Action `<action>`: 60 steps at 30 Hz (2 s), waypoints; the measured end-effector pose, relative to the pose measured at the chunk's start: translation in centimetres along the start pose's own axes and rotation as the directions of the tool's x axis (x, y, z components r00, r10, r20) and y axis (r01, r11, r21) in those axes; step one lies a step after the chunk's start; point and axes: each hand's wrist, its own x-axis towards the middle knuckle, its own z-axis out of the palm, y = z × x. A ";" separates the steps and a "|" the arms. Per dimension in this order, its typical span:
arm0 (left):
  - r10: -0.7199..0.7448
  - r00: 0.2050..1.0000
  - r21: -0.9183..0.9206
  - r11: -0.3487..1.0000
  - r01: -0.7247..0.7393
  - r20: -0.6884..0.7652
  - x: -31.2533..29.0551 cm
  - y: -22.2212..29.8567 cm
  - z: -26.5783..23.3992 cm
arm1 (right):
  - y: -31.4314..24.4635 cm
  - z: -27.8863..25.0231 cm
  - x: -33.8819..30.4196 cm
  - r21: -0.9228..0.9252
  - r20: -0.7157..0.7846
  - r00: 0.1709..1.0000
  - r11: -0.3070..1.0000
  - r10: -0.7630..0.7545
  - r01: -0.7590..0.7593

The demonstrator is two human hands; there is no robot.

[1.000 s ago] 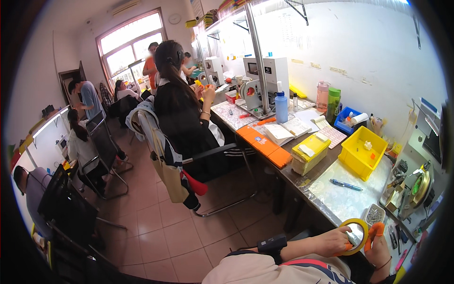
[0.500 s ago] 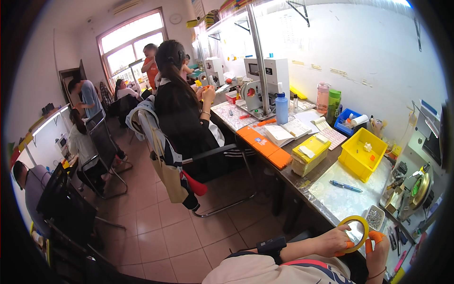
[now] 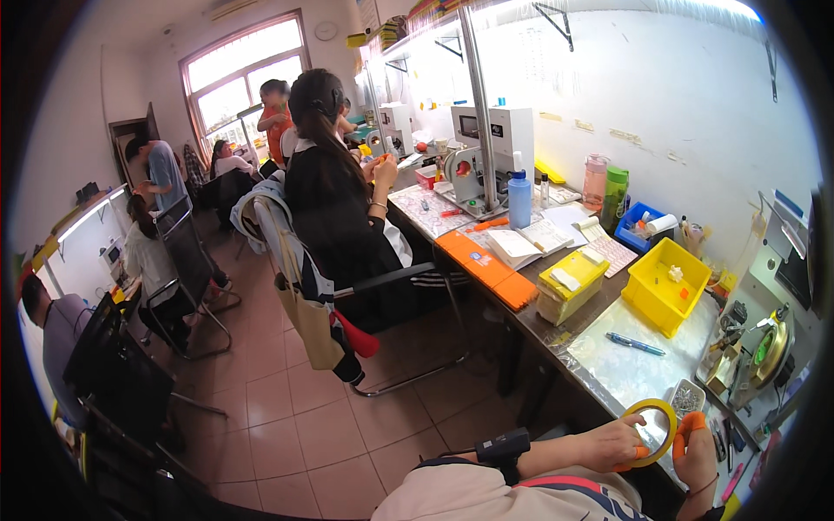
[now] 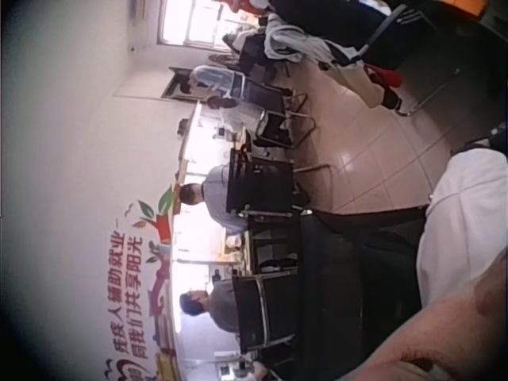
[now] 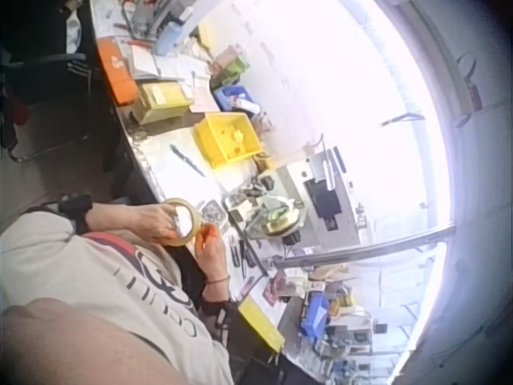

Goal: Assembling small metal components using a feeding machine and pliers.

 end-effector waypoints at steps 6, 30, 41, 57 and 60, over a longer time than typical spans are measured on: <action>0.001 1.000 0.037 0.999 0.000 -0.005 -0.1 -0.1 0.5 | 1.1 0.7 -0.5 -0.013 0.010 0.998 0.998 -0.063 0.063; -0.121 0.989 0.030 0.992 0.124 -0.079 -0.2 0.5 0.6 | -1.9 1.6 -1.7 -0.014 -0.273 0.961 0.998 0.047 -0.053; -0.083 0.988 0.057 0.994 0.091 -0.133 -0.4 0.6 0.6 | 0.6 2.8 -1.7 0.551 -0.115 0.975 0.829 0.190 -0.096; -0.006 0.923 -0.025 1.000 0.017 0.386 4.3 6.5 -18.8 | -0.7 1.1 -0.7 0.139 -0.267 0.964 0.990 0.005 0.033; 0.297 0.913 0.050 0.954 -0.295 -0.279 2.6 9.2 -26.4 | -0.7 0.4 -0.7 0.114 -0.300 0.954 0.993 -0.008 0.044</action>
